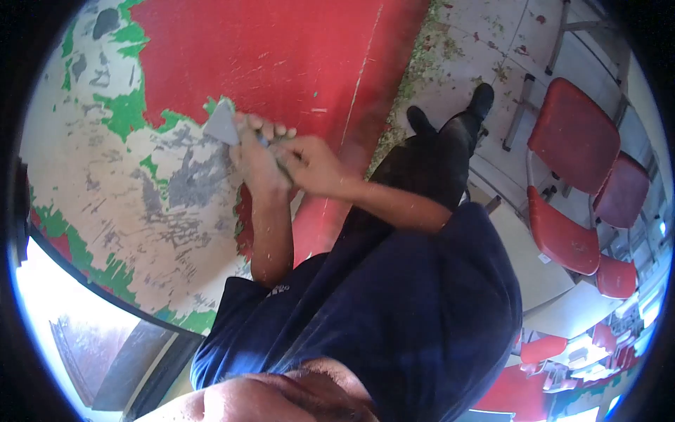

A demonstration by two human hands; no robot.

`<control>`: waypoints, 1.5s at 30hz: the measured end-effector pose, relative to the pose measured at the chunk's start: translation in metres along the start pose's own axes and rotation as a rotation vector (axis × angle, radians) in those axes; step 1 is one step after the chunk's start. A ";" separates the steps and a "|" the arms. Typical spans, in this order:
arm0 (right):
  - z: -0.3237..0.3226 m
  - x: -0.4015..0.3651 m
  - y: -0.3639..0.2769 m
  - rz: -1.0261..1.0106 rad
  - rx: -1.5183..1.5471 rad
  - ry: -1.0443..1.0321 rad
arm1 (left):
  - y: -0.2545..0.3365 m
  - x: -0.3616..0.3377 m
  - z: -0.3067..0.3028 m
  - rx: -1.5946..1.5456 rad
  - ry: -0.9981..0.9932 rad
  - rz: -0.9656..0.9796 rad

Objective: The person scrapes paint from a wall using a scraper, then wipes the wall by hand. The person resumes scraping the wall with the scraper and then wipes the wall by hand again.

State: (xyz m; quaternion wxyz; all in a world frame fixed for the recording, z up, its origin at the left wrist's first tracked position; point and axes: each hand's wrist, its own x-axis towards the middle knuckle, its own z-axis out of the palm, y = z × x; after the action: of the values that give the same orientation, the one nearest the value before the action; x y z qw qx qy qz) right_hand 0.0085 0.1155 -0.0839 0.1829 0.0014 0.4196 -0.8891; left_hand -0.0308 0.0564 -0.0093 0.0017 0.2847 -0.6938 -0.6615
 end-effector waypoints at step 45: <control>-0.114 -0.124 -0.172 -0.394 0.023 0.728 | 0.009 0.037 -0.019 1.754 -0.326 1.124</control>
State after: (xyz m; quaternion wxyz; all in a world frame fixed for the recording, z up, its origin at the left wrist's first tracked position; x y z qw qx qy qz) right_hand 0.0505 0.3406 -0.0105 -0.1515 0.2376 0.4389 -0.8532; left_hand -0.0582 0.0234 -0.0125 0.0081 -0.2686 -0.9533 0.1379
